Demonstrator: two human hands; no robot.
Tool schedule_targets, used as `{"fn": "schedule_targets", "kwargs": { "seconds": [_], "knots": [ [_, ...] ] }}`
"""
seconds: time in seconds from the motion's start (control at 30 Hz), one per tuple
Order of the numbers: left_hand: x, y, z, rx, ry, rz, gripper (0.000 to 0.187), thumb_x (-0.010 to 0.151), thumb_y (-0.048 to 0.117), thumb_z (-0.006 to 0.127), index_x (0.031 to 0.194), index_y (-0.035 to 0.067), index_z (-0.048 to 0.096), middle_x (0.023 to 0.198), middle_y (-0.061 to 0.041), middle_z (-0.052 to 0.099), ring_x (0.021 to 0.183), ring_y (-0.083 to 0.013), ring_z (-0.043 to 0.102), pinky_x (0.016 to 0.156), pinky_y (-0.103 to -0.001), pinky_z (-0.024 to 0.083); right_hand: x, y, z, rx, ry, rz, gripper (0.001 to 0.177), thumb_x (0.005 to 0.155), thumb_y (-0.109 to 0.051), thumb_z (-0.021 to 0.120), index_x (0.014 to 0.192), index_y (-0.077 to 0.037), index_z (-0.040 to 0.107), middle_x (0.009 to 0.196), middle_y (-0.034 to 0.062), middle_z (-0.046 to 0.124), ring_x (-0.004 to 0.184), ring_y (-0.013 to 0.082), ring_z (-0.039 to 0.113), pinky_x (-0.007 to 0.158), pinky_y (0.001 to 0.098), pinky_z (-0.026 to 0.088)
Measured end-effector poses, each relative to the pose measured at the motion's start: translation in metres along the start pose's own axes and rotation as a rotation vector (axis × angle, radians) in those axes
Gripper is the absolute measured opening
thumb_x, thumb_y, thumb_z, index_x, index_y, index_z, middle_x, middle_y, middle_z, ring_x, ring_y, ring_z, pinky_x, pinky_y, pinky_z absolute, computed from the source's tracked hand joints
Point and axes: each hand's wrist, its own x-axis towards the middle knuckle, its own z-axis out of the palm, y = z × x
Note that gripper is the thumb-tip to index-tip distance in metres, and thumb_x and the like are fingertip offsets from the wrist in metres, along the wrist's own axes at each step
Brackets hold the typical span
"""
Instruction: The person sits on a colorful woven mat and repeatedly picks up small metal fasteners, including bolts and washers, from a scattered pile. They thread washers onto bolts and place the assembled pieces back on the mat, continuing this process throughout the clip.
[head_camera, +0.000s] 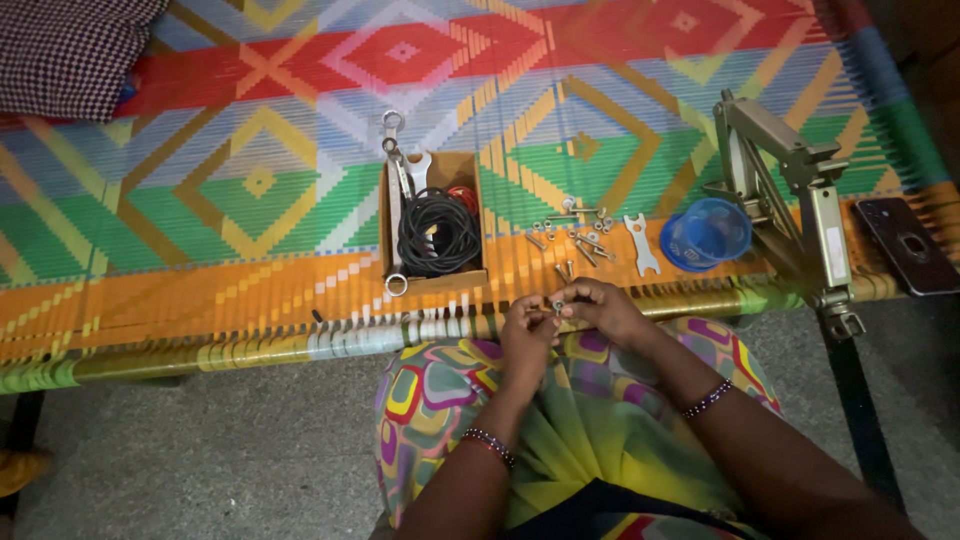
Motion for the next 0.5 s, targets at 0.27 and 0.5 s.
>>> {"fn": "schedule_targets", "kwargs": {
  "seconds": [0.27, 0.5],
  "knots": [
    [-0.005, 0.011, 0.000, 0.041, -0.030, -0.012, 0.042, 0.090, -0.001, 0.069, 0.130, 0.003, 0.056, 0.107, -0.006, 0.069, 0.088, -0.0128, 0.069, 0.069, -0.027, 0.060, 0.007, 0.013, -0.006, 0.012, -0.036, -0.013, 0.027, 0.096, -0.009, 0.065, 0.121, -0.001, 0.067, 0.106, 0.0038, 0.072, 0.097, 0.0134, 0.067, 0.089, 0.0304, 0.054],
    [-0.006, 0.013, 0.002, 0.019, -0.044, -0.027, 0.042, 0.090, -0.004, 0.067, 0.130, 0.003, 0.056, 0.103, -0.007, 0.069, 0.084, -0.0127, 0.068, 0.067, -0.026, 0.057, 0.018, 0.037, -0.019, 0.120, 0.001, 0.030, 0.024, 0.100, -0.017, 0.063, 0.114, 0.000, 0.071, 0.095, 0.0048, 0.071, 0.085, 0.0133, 0.064, 0.082, 0.0313, 0.054]
  ]
}}
